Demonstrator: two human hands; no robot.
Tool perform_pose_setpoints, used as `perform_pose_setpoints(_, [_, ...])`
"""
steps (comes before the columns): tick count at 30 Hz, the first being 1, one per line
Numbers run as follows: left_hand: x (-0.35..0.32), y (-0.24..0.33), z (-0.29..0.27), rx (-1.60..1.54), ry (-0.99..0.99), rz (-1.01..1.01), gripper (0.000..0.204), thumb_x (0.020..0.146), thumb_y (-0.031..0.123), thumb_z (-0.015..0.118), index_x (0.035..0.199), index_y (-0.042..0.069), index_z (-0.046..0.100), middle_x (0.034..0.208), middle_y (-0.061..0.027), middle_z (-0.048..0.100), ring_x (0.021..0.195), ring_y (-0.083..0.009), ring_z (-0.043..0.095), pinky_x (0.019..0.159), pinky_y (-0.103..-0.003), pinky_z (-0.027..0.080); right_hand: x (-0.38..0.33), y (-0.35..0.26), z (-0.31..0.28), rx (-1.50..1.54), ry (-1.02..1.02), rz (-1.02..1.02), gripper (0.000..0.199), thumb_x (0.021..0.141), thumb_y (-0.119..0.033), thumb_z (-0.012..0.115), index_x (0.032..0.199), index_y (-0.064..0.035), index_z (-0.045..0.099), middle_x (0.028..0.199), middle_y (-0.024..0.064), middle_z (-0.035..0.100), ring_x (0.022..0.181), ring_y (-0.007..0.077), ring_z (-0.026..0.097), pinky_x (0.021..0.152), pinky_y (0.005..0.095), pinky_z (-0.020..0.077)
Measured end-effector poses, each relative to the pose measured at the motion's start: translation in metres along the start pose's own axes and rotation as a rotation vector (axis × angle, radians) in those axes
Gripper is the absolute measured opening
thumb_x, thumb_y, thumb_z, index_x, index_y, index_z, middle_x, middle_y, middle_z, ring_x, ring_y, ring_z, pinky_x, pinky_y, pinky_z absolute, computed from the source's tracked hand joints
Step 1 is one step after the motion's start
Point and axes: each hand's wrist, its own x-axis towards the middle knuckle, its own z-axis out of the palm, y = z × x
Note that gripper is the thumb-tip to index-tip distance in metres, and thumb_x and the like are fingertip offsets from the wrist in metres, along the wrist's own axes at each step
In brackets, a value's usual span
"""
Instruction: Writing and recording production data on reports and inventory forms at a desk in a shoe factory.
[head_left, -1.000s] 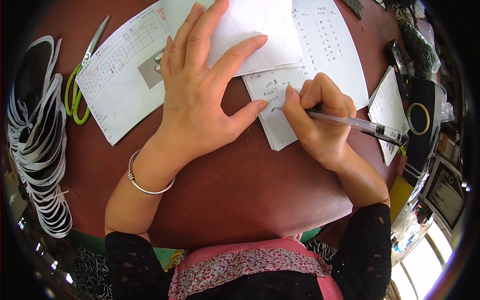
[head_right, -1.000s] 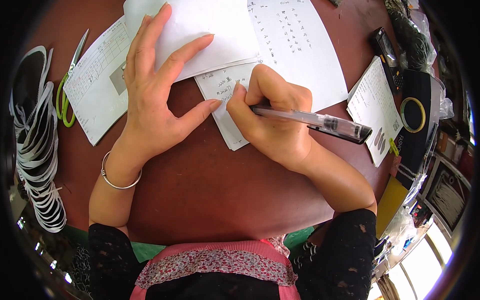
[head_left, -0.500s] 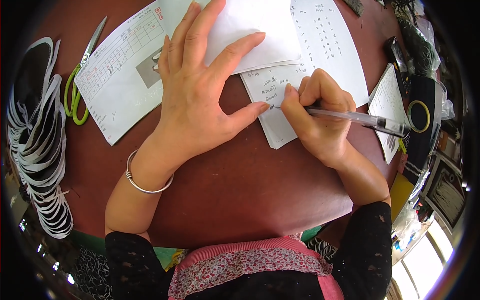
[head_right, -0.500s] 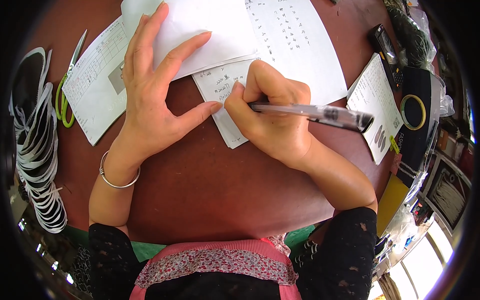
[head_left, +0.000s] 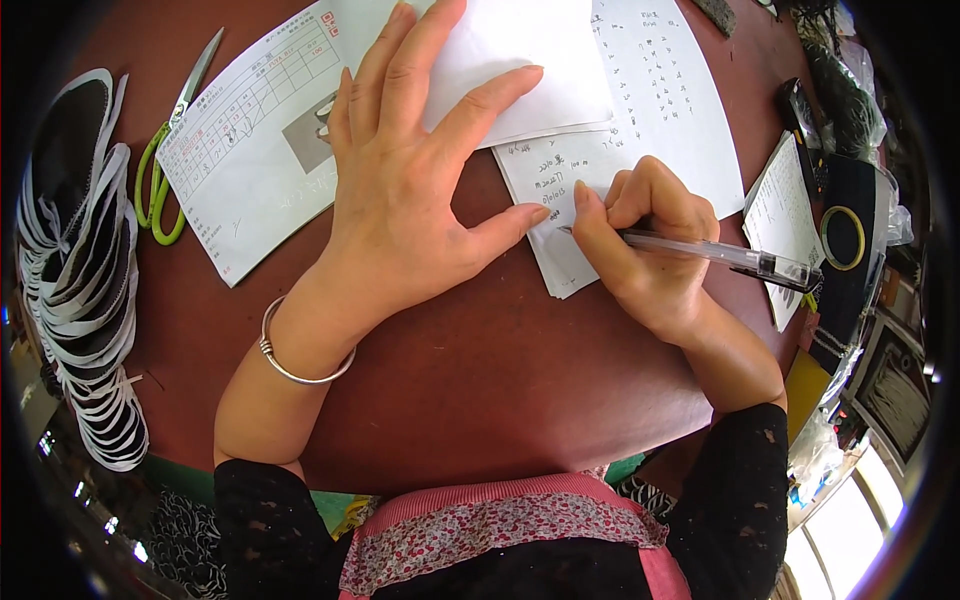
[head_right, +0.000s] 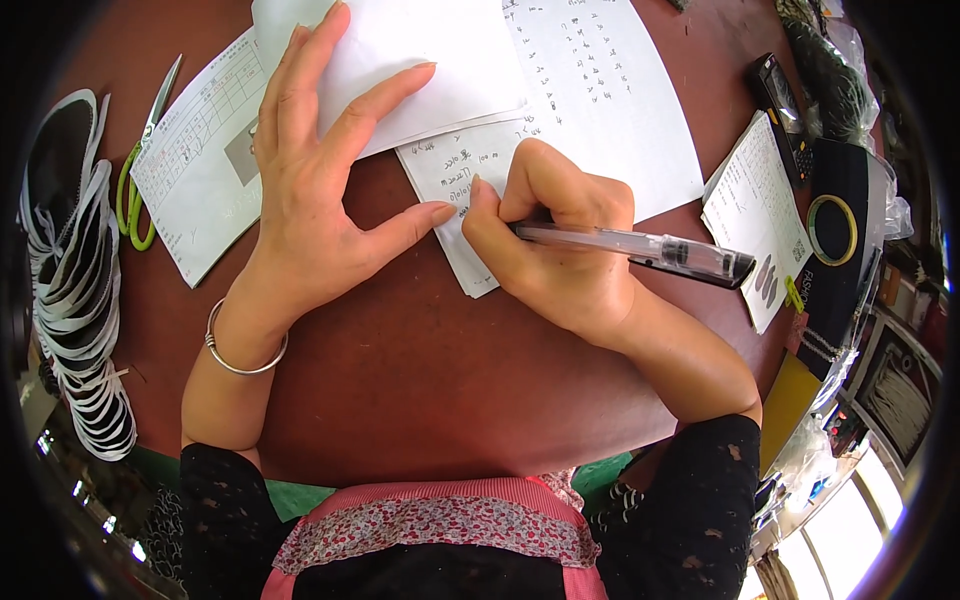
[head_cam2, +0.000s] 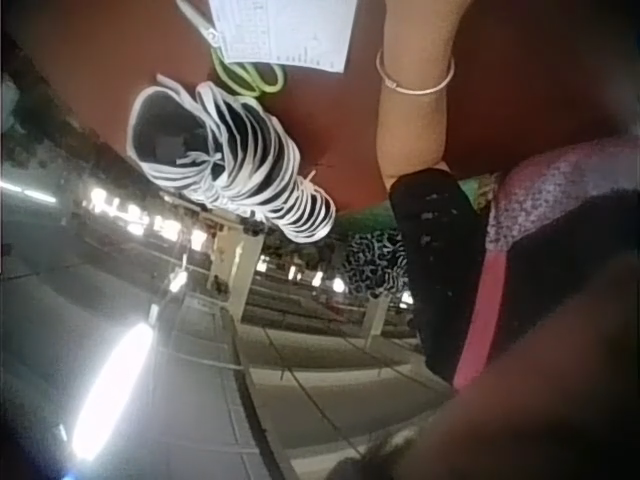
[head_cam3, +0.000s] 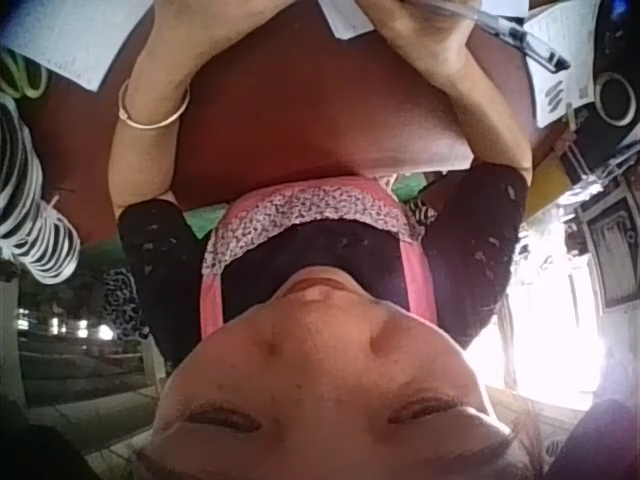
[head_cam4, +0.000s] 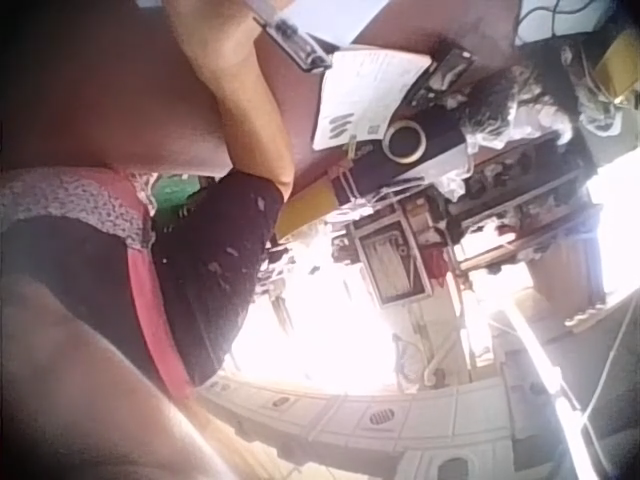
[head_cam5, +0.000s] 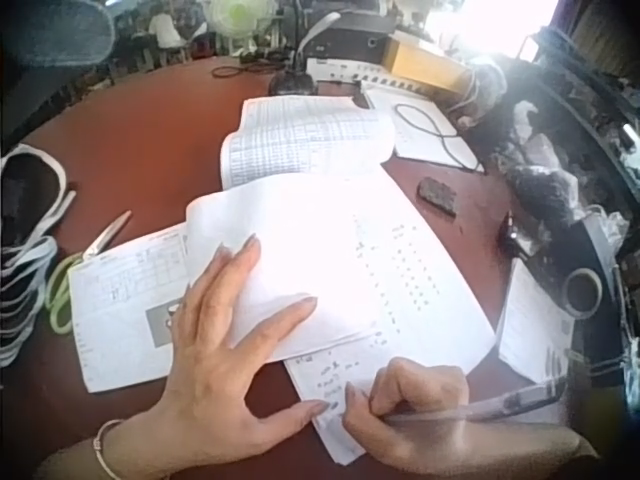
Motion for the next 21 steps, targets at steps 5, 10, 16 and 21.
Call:
perform_pose_setpoints(5, [-0.007, 0.001, -0.007, -0.020, -0.048, -0.003, 0.071, 0.078, 0.039, 0.088, 0.139, 0.009, 0.066, 0.167, -0.0315, 0.018, 0.153, -0.0563, 0.014, 0.118, -0.070, 0.018, 0.000, 0.001, 0.001, -0.029, -0.002, -0.023, 0.044, 0.087, 0.012, 0.072, 0.069, -0.0096, 0.038, 0.056, -0.0045, 0.040, 0.051, 0.0023, 0.031, 0.046, 0.0268, 0.0241])
perform_pose_setpoints(10, [0.001, 0.001, 0.001, 0.007, 0.008, 0.017, 0.072, 0.079, 0.040, 0.087, 0.140, 0.009, 0.066, 0.166, -0.0318, 0.018, 0.153, -0.0564, 0.012, 0.118, -0.071, 0.017, 0.001, 0.004, 0.001, -0.041, 0.017, -0.051, 0.041, 0.087, 0.000, 0.076, 0.070, -0.0087, 0.040, 0.054, -0.0005, 0.039, 0.046, 0.0069, 0.036, 0.043, 0.0270, 0.0327])
perform_pose_setpoints(16, [-0.002, 0.007, -0.016, -0.086, -0.149, -0.085, 0.072, 0.079, 0.040, 0.087, 0.140, 0.009, 0.066, 0.166, -0.0320, 0.018, 0.153, -0.0560, 0.012, 0.118, -0.071, 0.017, 0.001, 0.001, 0.001, -0.039, 0.023, -0.042, 0.040, 0.086, 0.002, 0.075, 0.070, -0.0088, 0.040, 0.054, -0.0001, 0.039, 0.046, 0.0075, 0.036, 0.043, 0.0273, 0.0331])
perform_pose_setpoints(21, [0.001, 0.007, -0.006, 0.012, -0.059, -0.025, 0.072, 0.079, 0.040, 0.088, 0.140, 0.009, 0.066, 0.166, -0.0321, 0.018, 0.153, -0.0566, 0.011, 0.118, -0.071, 0.016, 0.001, 0.001, 0.002, -0.045, 0.053, -0.044, 0.040, 0.085, 0.003, 0.075, 0.070, -0.0087, 0.040, 0.054, 0.0000, 0.039, 0.046, 0.0076, 0.036, 0.043, 0.0275, 0.0336])
